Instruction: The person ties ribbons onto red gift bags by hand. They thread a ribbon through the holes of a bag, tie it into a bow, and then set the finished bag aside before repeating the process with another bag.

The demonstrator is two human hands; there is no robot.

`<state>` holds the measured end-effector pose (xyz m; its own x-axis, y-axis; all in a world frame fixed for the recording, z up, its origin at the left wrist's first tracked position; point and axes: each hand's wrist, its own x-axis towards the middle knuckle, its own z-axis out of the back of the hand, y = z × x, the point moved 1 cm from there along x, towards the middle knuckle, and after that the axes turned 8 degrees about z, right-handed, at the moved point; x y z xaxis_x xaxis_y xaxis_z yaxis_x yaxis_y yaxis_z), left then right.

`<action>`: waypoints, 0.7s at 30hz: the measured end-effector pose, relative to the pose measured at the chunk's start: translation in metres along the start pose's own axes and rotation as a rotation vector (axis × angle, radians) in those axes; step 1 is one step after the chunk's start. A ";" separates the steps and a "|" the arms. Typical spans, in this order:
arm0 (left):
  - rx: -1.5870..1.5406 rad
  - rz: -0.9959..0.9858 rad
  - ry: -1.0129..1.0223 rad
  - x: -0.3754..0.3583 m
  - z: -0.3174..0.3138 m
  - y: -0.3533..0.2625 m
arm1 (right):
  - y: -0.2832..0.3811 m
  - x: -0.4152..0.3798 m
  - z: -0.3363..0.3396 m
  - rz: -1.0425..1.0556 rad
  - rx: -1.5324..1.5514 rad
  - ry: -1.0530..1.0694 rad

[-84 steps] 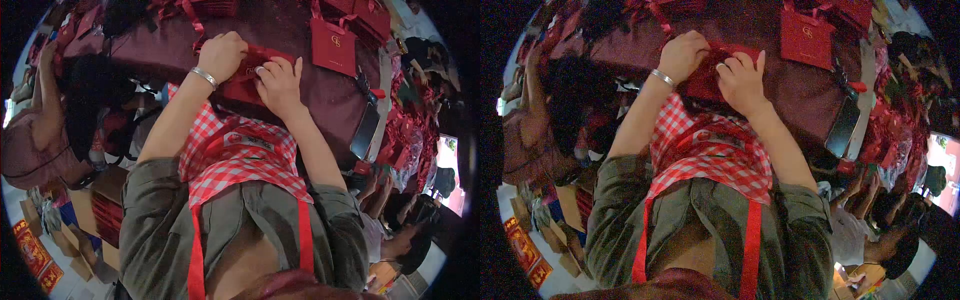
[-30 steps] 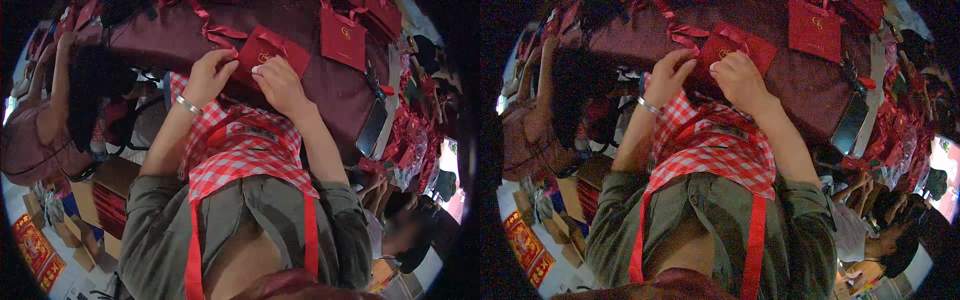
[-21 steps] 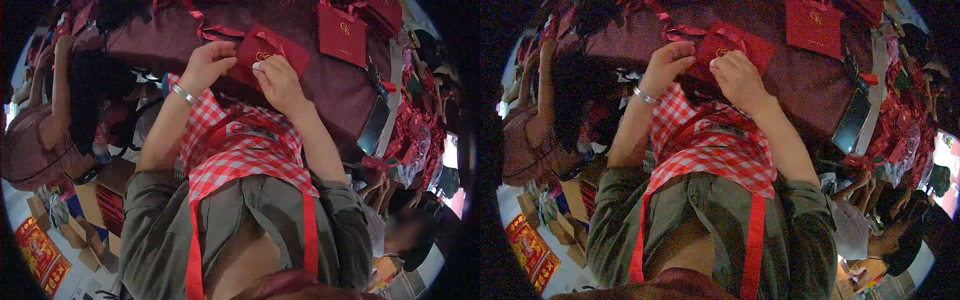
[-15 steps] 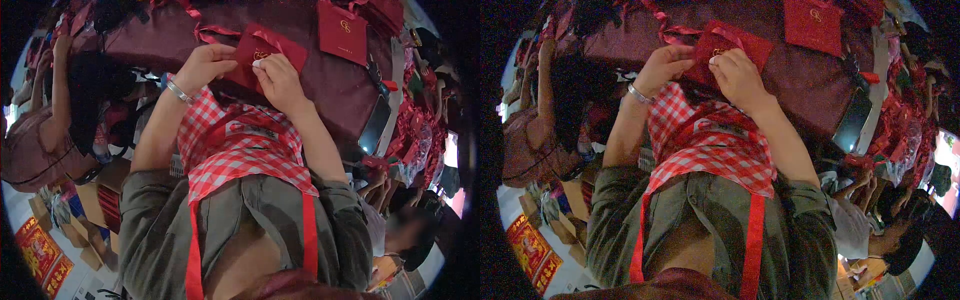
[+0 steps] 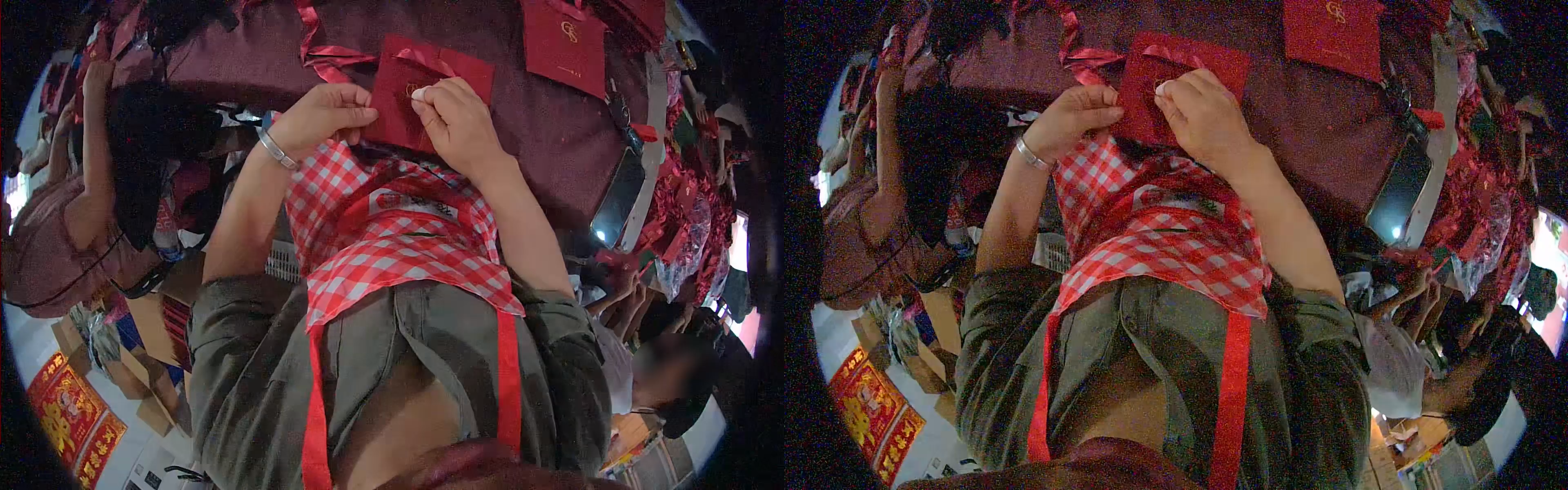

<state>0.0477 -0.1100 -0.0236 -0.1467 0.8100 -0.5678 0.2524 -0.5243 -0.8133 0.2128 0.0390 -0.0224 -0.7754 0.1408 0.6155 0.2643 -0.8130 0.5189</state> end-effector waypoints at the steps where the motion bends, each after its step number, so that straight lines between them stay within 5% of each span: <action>1: -0.003 0.003 -0.014 -0.002 -0.002 0.000 | 0.000 0.000 -0.001 -0.002 0.001 0.000; 15: -0.410 0.018 0.145 -0.004 -0.018 0.013 | 0.004 0.002 0.001 -0.033 0.046 0.135; 21: -0.286 -0.029 -0.132 -0.008 -0.032 0.011 | 0.006 0.008 0.004 -0.041 0.056 0.232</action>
<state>0.0819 -0.1141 -0.0236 -0.2755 0.7726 -0.5720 0.5023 -0.3917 -0.7709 0.2106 0.0376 -0.0121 -0.8952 0.0343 0.4443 0.2564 -0.7758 0.5766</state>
